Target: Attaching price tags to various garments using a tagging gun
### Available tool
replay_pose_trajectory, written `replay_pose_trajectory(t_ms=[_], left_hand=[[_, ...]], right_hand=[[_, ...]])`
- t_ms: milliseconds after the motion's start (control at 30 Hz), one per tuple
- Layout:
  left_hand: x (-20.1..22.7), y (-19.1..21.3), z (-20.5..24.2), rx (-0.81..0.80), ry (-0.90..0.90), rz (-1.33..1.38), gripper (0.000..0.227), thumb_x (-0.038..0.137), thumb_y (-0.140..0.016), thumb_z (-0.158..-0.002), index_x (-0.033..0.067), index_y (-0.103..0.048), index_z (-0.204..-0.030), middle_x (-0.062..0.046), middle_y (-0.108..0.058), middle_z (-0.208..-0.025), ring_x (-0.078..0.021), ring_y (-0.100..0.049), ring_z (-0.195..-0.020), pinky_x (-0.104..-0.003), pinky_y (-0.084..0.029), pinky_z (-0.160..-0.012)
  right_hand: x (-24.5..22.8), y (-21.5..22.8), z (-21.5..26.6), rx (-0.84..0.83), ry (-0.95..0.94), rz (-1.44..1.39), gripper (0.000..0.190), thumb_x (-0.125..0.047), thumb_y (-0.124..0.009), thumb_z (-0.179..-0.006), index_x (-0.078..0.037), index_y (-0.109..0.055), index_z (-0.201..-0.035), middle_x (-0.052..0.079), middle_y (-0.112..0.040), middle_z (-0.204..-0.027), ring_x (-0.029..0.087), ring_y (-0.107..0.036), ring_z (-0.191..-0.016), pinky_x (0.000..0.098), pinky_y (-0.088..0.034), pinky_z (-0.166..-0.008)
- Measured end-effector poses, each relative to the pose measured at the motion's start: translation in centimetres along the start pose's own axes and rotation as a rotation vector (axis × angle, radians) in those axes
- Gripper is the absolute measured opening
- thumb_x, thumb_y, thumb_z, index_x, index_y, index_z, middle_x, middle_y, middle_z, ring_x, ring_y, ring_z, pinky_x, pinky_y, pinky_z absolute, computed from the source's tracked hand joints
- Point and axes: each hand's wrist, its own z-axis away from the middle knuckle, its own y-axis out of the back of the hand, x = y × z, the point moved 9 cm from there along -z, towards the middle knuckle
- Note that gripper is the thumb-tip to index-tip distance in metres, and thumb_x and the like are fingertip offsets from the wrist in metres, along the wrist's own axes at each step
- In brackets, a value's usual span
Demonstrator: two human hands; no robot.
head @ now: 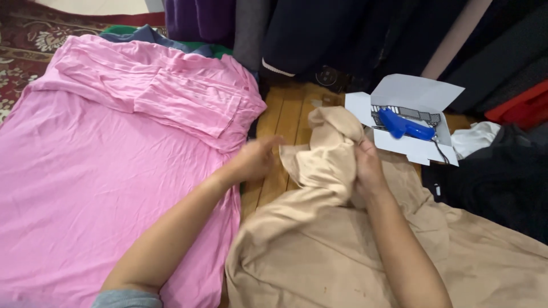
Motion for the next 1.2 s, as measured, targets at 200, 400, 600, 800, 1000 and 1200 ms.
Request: replay_pose_trajectory(t_ms=[200, 400, 600, 800, 1000, 1200], left_hand=[[9.0, -4.0, 0.3, -0.377, -0.114, -0.016, 0.098, 0.027, -0.076, -0.078, 0.0062, -0.026, -0.159, -0.030, -0.057, -0.136, -0.0516, -0.055, -0.128, -0.061, -0.041, -0.112], [2.3, -4.0, -2.9, 0.140, -0.015, -0.479, 0.030, 0.016, -0.066, -0.085, 0.0255, -0.073, -0.113, -0.006, -0.066, -0.109, -0.0362, -0.075, -0.075, -0.049, -0.063, -0.064], [-1.4, 12.8, -0.4, 0.918, 0.014, 0.123, 0.046, 0.008, -0.055, -0.091, 0.0046, -0.062, -0.136, -0.028, -0.064, -0.117, -0.0504, -0.060, -0.115, -0.053, -0.046, -0.099], [-14.9, 26.7, 7.4, 1.552, -0.075, 0.396, 0.039, -0.013, -0.052, -0.090, -0.0068, -0.061, -0.128, -0.028, -0.066, -0.121, -0.0377, -0.063, -0.123, -0.044, -0.046, -0.110], [-32.4, 24.5, 13.1, 1.525, 0.409, 0.911, 0.037, -0.001, -0.054, -0.091, 0.0171, -0.068, -0.120, -0.020, -0.076, -0.112, -0.0324, -0.082, -0.098, -0.042, -0.069, -0.089], [-28.3, 26.8, 12.5, 1.479, 0.123, 1.415, 0.027, 0.014, -0.065, -0.084, 0.0075, -0.075, -0.109, -0.026, -0.078, -0.102, -0.0405, -0.080, -0.090, -0.053, -0.065, -0.085]], right_hand=[[-1.3, 2.6, -1.5, -0.115, 0.045, -0.060, 0.035, -0.007, -0.058, -0.093, -0.005, -0.062, -0.128, 0.017, -0.075, -0.109, 0.025, -0.077, -0.092, 0.0405, -0.065, -0.080], [-6.1, 5.0, -0.9, 0.048, 0.117, -0.047, 0.029, -0.014, -0.060, -0.097, -0.009, -0.066, -0.124, 0.013, -0.076, -0.105, 0.022, -0.078, -0.087, 0.0377, -0.066, -0.076], [-5.1, 1.9, -0.7, 0.005, 0.096, -0.104, 0.014, -0.015, -0.059, -0.103, -0.004, -0.062, -0.112, 0.017, -0.076, -0.101, 0.025, -0.078, -0.082, 0.0389, -0.066, -0.070], [0.7, -5.3, 2.7, -0.433, 0.029, 0.434, 0.044, -0.017, -0.061, -0.102, -0.011, -0.057, -0.145, 0.009, -0.067, -0.137, 0.021, -0.066, -0.118, 0.0358, -0.058, -0.093], [0.9, -6.8, 4.1, -0.468, 0.113, 1.014, 0.037, -0.023, -0.073, -0.093, -0.013, -0.072, -0.129, 0.013, -0.073, -0.127, 0.032, -0.066, -0.124, 0.0419, -0.055, -0.102], [3.5, -7.6, 2.7, -0.424, 0.393, 1.267, 0.056, -0.033, -0.072, -0.092, -0.020, -0.056, -0.145, 0.012, -0.056, -0.145, 0.028, -0.073, -0.099, 0.0438, -0.059, -0.089]])
